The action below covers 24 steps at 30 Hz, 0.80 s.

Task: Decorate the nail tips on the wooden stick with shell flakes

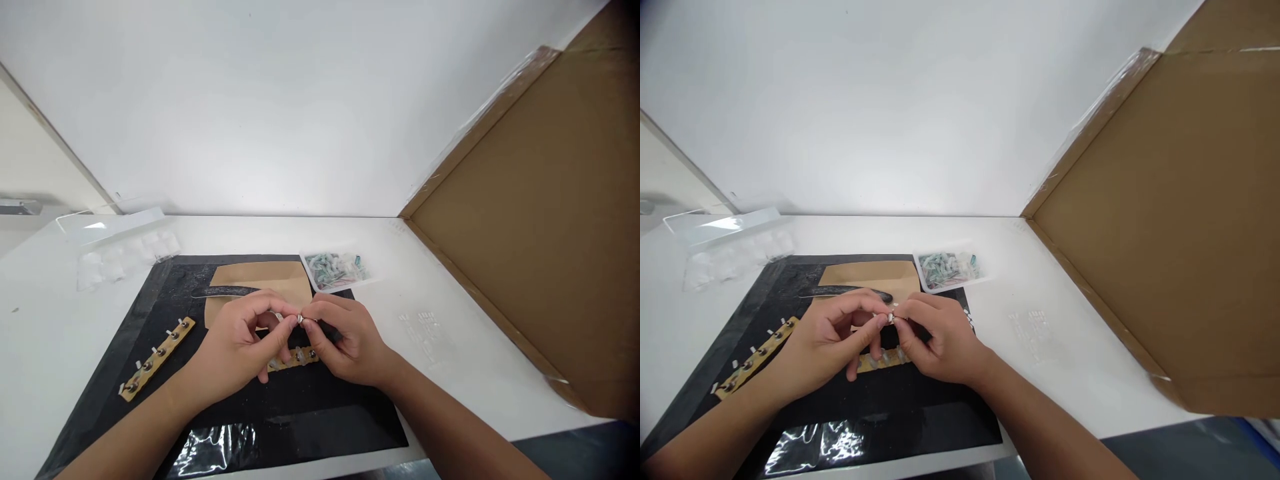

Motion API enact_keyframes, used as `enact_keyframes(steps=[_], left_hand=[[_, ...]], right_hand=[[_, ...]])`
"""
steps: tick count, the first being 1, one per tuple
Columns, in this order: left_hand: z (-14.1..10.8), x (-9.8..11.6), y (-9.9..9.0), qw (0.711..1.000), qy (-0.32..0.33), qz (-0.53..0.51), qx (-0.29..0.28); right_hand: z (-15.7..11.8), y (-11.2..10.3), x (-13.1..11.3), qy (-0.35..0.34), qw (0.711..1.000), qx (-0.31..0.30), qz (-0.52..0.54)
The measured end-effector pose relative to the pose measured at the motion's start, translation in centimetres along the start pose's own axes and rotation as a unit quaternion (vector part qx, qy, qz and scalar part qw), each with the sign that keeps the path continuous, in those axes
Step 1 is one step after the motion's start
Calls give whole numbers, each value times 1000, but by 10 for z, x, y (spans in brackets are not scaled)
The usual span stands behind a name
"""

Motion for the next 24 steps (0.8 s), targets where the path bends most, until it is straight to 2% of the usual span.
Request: enact_keyframes(steps=[5, 12, 24], left_hand=[[-1, 4, -2, 999, 17, 40, -3], [0, 6, -3, 991, 83, 103, -7], [1, 15, -5, 977, 141, 157, -22]], right_hand=[[1, 0, 0, -8, 1000, -11, -18], [1, 0, 0, -16, 997, -32, -61], [1, -2, -5, -54, 990, -37, -127]])
Point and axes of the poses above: each hand's wrist, its own z-axis towards the middle knuckle, its own y-axis out of the palm, x = y × z, the point moved 5 cm from there along z, towards the middle knuckle, and after that the axes turned 10 degrees about x, right-handed, at the moved point
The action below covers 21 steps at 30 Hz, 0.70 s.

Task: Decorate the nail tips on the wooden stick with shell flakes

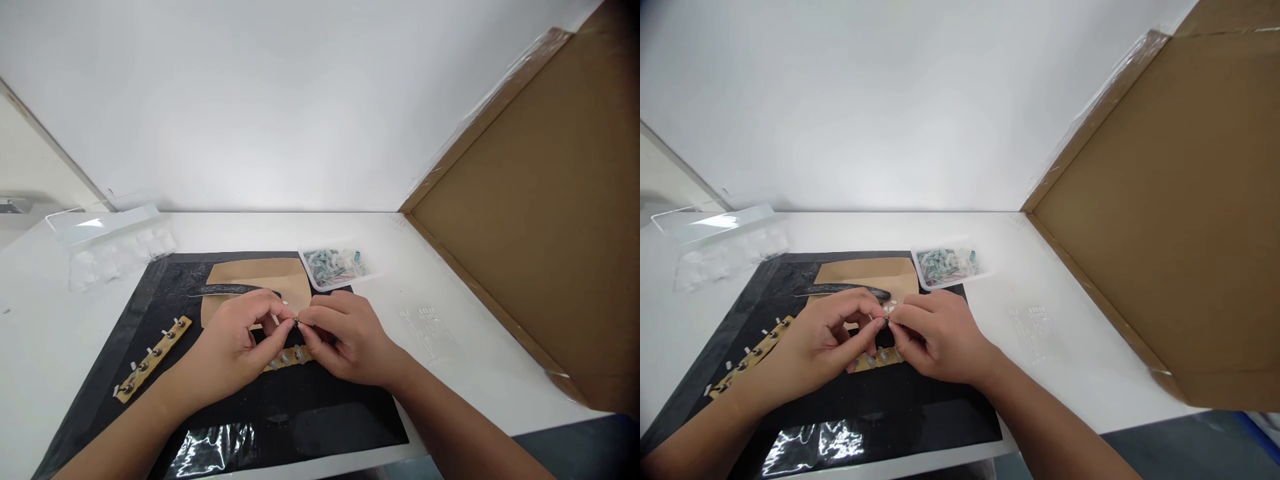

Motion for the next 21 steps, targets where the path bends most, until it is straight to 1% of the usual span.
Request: enact_keyframes(steps=[5, 8, 12, 16, 21], left_hand=[[1, -1, 1, 1000, -11, 18, -14], [1, 0, 1, 999, -20, 17, -19], [-1, -1, 1, 998, -54, -2, -35], [-1, -2, 1, 997, -66, -11, -44], [-3, -6, 3, 992, -105, -34, -56]], right_hand=[[1, 0, -2, -23, 1000, 3, -6], [1, 0, -2, -25, 1000, -2, 2], [0, 0, -2, -26, 1000, -5, 4], [0, 1, -2, -27, 1000, -7, 7], [0, 0, -2, -29, 999, -6, 11]])
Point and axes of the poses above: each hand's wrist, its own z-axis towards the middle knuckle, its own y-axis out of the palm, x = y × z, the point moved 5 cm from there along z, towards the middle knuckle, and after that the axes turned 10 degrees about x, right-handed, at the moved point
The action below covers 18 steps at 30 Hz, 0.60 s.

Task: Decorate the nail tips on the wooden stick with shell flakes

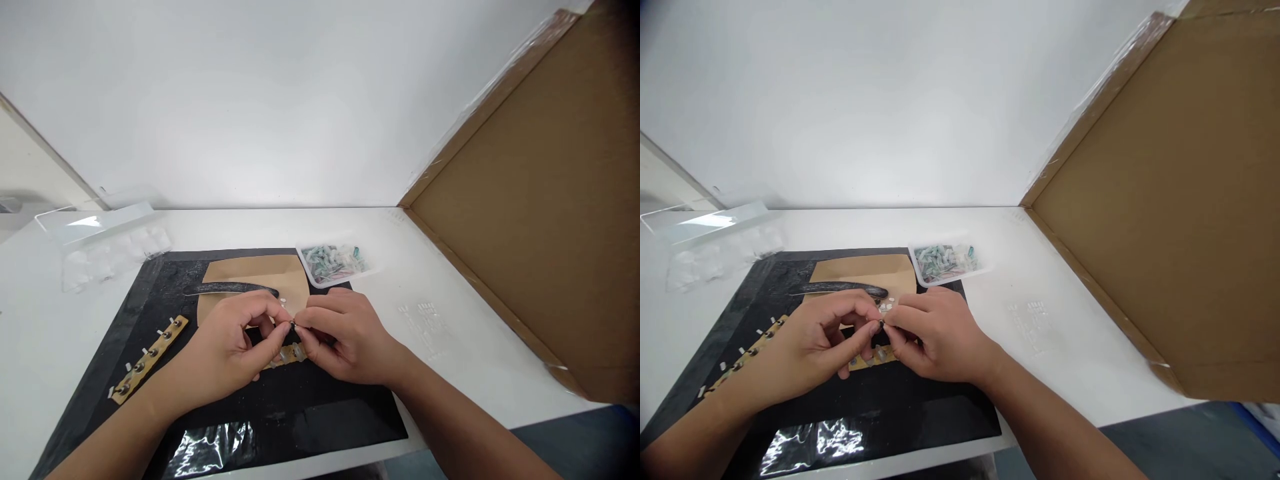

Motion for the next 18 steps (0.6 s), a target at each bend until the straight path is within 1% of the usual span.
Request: enact_keyframes(steps=[5, 13, 18], left_hand=[[-1, -1, 0, 1000, -12, 3, -5], [-3, -11, 0, 999, -32, 1, -13], [-1, -12, 2, 999, -45, -5, -20]], right_hand=[[0, 0, 1, 5, 1000, 0, 7], [1, 0, 1, 7, 1000, 3, 20], [1, 1, 2, 7, 1000, -3, 22]])
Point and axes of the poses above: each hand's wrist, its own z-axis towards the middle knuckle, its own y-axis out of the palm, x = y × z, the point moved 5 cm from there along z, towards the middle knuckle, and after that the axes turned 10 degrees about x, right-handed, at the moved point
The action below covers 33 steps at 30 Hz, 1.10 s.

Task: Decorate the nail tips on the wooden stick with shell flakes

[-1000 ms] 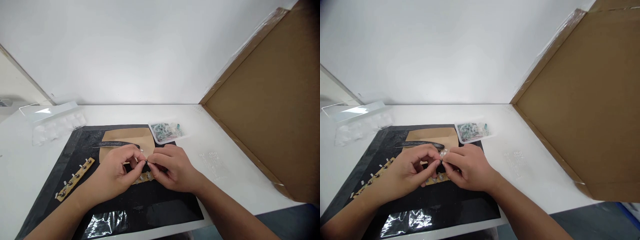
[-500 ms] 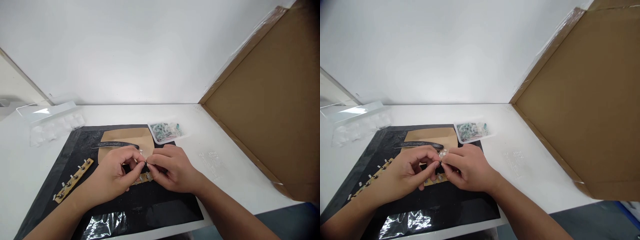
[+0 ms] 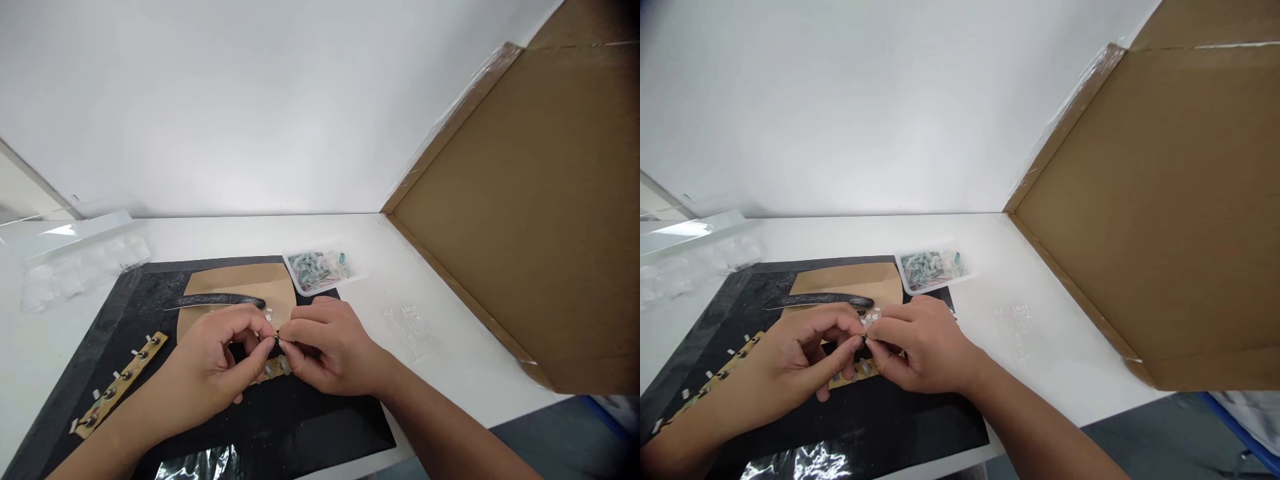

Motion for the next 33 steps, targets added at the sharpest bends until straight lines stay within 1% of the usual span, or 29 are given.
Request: enact_keyframes(steps=[6, 12, 18, 22, 25, 33], left_hand=[[-1, 0, -1, 1000, 20, 18, 4], [0, 1, 0, 999, 42, 20, 26], [2, 12, 0, 996, 63, 2, 60], [2, 22, -2, 991, 96, 32, 91], [2, 25, -4, 986, 114, 48, 110], [1, 22, -3, 988, 101, 41, 113]], right_hand=[[1, -1, -2, 2, 1000, 10, 3], [1, 0, -1, 2, 1000, 12, 2], [2, 2, 0, 4, 1000, 2, 7], [1, 3, 0, 9, 1000, 0, 22], [0, 4, 1, 15, 999, -4, 32], [0, 5, 2, 27, 998, -8, 52]])
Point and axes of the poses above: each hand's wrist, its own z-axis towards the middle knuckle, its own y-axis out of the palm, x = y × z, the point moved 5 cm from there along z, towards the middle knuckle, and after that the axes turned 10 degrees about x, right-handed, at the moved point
